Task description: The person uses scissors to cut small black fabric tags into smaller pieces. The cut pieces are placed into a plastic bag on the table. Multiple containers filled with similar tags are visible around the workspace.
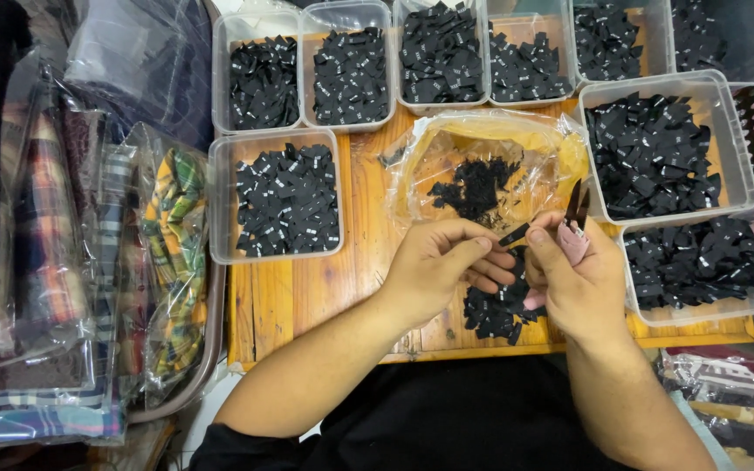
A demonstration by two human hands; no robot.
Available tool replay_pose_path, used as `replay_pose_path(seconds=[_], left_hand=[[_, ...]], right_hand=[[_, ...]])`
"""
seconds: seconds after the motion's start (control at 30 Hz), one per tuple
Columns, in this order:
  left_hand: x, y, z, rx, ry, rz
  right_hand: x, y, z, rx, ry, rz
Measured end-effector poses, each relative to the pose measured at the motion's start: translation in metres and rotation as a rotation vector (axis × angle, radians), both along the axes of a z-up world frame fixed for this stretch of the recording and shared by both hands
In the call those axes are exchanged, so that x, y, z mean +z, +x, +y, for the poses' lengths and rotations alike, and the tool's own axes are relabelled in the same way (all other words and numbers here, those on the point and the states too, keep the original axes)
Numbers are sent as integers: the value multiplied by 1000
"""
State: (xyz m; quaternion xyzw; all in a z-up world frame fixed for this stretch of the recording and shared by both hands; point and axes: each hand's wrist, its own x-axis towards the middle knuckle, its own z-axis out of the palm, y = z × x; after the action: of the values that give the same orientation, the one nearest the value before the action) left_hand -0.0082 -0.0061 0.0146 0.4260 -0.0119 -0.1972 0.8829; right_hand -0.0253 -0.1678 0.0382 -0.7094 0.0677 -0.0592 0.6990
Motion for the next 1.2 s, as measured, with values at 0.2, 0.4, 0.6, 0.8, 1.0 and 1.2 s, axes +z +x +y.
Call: replay_pose_path(seconds=[0.2, 0.4, 0.6, 0.8, 1.0, 1.2], left_hand=[[1, -1, -1, 6, 11, -7], [11, -3, 1, 92, 147, -85], [23, 35, 45, 596, 907, -983], [56, 97, 104, 453, 1788, -419], [39, 126, 99, 223, 2001, -303], [56, 71, 52, 635, 1743, -958]], right_hand=[[3, 0, 3, -4, 7, -4], [-9, 2, 1, -8, 52, -10], [-3, -3, -9, 109, 103, 68], [-9, -7, -21, 263, -34, 63], [-7, -15, -19, 157, 18, 146], [-16, -42, -4, 123, -311, 385]])
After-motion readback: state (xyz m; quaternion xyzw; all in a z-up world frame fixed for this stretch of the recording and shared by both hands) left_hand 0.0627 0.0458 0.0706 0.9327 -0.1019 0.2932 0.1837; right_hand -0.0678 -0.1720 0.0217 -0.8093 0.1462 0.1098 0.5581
